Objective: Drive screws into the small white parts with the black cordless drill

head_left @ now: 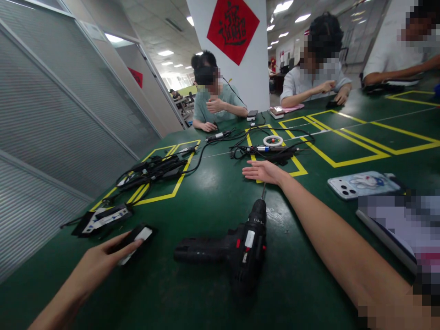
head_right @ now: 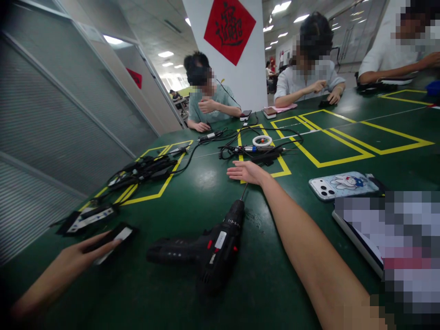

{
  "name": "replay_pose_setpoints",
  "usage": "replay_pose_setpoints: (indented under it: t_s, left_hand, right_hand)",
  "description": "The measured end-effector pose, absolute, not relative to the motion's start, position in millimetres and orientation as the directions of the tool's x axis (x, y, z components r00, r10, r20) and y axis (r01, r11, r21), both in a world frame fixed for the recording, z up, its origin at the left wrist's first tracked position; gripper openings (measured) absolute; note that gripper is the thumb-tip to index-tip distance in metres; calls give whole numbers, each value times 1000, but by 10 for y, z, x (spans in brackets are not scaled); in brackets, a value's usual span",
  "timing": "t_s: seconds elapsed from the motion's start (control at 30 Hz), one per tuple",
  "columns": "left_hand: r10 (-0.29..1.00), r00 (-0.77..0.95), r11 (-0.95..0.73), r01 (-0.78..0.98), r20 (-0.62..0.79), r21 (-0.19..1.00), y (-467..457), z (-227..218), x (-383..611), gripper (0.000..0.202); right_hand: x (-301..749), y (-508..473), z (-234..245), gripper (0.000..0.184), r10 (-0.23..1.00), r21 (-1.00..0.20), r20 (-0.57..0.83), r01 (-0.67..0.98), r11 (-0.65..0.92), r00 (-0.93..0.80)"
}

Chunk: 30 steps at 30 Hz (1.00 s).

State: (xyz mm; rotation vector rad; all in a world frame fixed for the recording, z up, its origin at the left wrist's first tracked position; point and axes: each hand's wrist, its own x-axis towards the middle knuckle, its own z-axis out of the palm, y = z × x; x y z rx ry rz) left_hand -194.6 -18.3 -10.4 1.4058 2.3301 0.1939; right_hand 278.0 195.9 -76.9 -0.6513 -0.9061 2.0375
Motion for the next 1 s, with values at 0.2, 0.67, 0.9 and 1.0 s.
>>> replay_pose_setpoints:
  t_s: [0.2, 0.67, 0.9, 1.0]
  left_hand:
    - [987, 136, -63, 822, -89, 565, 666, -126, -988, 59]
    - [857, 487, -453, 558, 168, 696, 1919, -536, 523, 53]
    - [882, 415, -430, 515, 224, 741, 1804, -705, 507, 57]
    - [880, 416, -433, 503, 230, 748, 1793, -711, 501, 53]
  right_hand:
    - [2788, 1943, -762, 42, 830, -781, -133, -459, -424, -541]
    - [2579, 1897, -690, 52, 920, -977, 104, 135, 166, -377]
    - [2501, 1855, -623, 38, 903, -860, 224, 362, 360, -366]
    - [2479, 1874, -628, 33, 894, -834, 249, 387, 393, -372]
